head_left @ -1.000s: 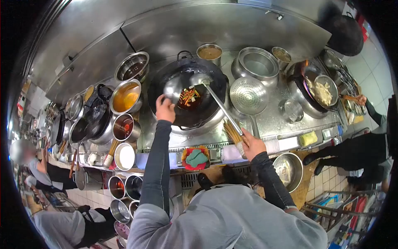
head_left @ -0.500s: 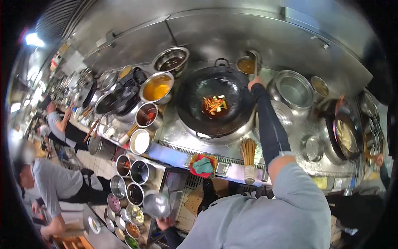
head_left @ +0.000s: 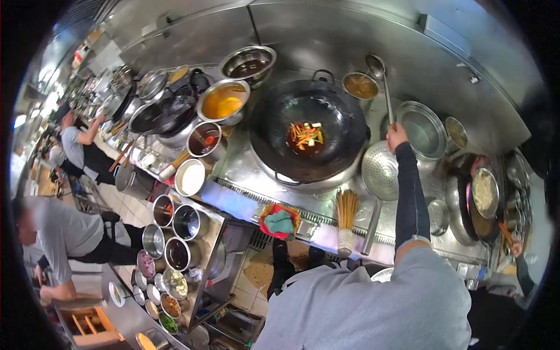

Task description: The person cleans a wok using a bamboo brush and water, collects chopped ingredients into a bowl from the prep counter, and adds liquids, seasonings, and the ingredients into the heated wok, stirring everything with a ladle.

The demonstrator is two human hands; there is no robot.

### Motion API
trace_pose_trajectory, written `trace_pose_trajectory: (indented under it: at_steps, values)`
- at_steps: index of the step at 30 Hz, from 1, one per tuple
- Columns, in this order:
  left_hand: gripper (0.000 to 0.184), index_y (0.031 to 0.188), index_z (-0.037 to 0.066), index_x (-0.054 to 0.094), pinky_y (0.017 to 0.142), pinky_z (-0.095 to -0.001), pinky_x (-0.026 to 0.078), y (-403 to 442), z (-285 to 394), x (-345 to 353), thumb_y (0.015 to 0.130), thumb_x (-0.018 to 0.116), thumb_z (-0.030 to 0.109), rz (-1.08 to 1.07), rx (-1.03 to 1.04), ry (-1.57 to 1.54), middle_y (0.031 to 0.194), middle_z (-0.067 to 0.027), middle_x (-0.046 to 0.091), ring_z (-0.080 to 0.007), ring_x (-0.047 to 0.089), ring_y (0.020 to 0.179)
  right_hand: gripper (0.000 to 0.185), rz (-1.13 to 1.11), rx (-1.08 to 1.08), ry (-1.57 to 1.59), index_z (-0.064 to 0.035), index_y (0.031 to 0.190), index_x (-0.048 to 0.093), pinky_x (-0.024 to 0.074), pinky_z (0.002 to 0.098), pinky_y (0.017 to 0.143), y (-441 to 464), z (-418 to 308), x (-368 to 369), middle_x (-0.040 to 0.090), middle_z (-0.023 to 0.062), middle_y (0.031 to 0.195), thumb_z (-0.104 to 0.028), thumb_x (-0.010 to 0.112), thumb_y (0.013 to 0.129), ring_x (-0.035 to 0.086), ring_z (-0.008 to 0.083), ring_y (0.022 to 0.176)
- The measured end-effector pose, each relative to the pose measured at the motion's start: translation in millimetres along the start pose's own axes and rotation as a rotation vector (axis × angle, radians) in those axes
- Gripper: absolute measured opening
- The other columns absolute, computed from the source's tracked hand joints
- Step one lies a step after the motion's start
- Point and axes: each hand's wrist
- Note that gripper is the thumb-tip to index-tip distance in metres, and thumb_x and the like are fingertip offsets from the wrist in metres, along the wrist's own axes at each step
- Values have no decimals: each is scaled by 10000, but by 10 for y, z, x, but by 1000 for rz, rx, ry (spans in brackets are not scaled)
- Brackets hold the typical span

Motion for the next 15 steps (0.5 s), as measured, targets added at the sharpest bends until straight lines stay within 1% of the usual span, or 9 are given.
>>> trace_pose_trajectory:
  at_steps: [2,5,7,9,10,11,13,14,15]
  values:
    - [171,860,75,481,507,-289,385,74,47,158,719,571,115,-53,-9,47,718,-18,488,-149,475,626,202,229,-182,-442,13,830,488,415,352,631,-292,345,-343,549,161,728,-182,468,782,548,266,704]
    - [153,835,78,477,480,-278,375,181,97,339,723,574,114,-117,-23,105,687,-9,476,-137,464,596,411,326,-282,-534,-25,1133,438,439,393,699,-964,427,-749,572,230,858,-166,497,752,560,358,765]
    - [142,819,81,473,462,-271,368,282,114,439,726,576,114,-174,-28,160,667,-4,467,-130,457,576,459,462,-156,-761,-40,1199,367,428,438,724,-1292,406,-749,567,251,874,-155,466,766,548,387,835]
    - [134,802,83,470,445,-263,361,388,151,542,729,578,114,-241,-20,208,646,2,459,-122,450,555,433,482,41,-797,-41,1174,384,420,464,716,-1441,329,-805,557,265,889,-131,450,756,527,408,863]
    - [131,794,84,469,436,-259,357,454,162,600,730,579,113,-277,-10,224,636,5,455,-118,446,545,342,509,27,-789,-7,1070,447,431,439,704,-1429,418,-854,563,257,835,-126,454,750,541,407,795]
    - [129,786,85,467,427,-256,354,508,183,646,731,580,113,-318,3,237,625,8,451,-114,443,535,342,524,42,-788,-7,1070,447,431,439,704,-1368,561,-905,563,257,835,-126,454,750,541,407,795]
    - [126,770,88,464,409,-248,347,678,227,851,734,582,113,-434,57,226,605,13,442,-106,435,515,178,526,-111,-686,10,879,490,451,407,567,-1090,935,-1067,558,198,691,-117,456,758,555,342,609]
    - [126,761,89,462,400,-245,343,822,286,1036,735,583,113,-516,96,201,594,16,438,-102,432,504,86,317,40,-203,-8,790,463,405,347,458,-1109,747,-1110,497,129,621,-86,448,757,499,250,518]
    - [127,753,90,461,391,-241,340,974,337,1263,737,584,113,-596,136,171,584,19,434,-98,428,494,64,208,263,243,-26,701,436,360,287,349,-1137,543,-1148,436,60,552,-56,440,757,443,159,428]
Point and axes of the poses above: each hand's wrist, its own y-axis towards the middle knuckle, its own x-axis out of the palm, z = x × y
